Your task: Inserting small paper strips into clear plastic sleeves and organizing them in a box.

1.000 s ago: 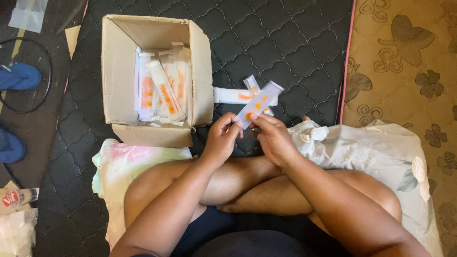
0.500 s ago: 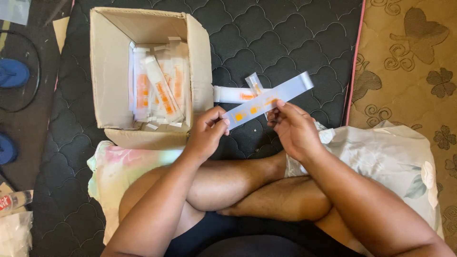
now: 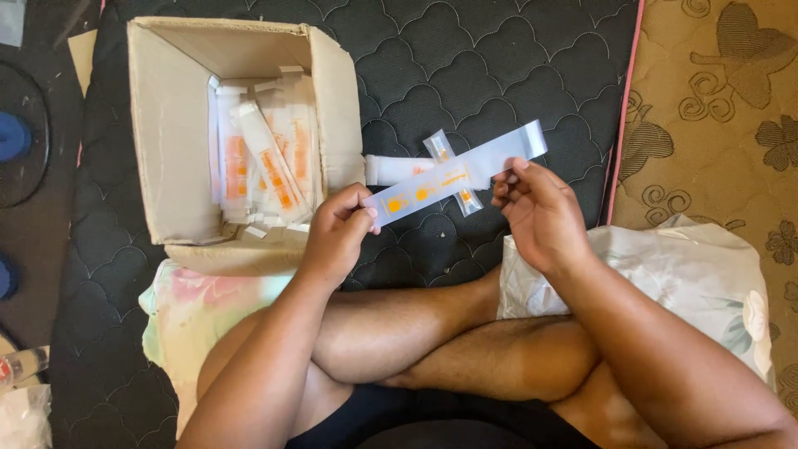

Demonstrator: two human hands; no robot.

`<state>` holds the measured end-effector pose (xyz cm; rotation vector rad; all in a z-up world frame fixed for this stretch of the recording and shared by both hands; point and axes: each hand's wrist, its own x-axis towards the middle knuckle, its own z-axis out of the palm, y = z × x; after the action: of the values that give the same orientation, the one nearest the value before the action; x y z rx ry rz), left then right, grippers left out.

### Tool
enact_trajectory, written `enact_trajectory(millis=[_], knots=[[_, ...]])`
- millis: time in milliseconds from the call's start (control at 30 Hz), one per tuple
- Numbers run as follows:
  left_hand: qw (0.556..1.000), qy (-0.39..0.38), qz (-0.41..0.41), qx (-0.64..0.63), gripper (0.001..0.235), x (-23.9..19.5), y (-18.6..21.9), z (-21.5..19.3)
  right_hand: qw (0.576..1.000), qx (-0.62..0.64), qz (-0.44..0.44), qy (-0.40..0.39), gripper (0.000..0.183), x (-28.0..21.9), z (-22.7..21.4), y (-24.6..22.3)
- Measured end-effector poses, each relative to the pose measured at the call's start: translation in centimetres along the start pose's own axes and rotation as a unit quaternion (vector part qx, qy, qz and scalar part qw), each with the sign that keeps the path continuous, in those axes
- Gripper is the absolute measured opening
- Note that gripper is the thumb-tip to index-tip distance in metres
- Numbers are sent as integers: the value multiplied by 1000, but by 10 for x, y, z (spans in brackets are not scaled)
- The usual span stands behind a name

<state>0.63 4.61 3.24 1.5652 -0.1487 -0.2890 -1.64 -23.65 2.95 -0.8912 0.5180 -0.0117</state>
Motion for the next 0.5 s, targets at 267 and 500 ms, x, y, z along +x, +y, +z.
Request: enact_trajectory(millis=[267, 500], knots=[[999, 16, 11, -31, 9, 2, 2, 2, 1000, -28, -2, 5, 12, 16, -8, -10], [999, 22, 18, -42, 9, 3, 4, 3, 999, -46, -2, -3, 12, 22, -10, -14]])
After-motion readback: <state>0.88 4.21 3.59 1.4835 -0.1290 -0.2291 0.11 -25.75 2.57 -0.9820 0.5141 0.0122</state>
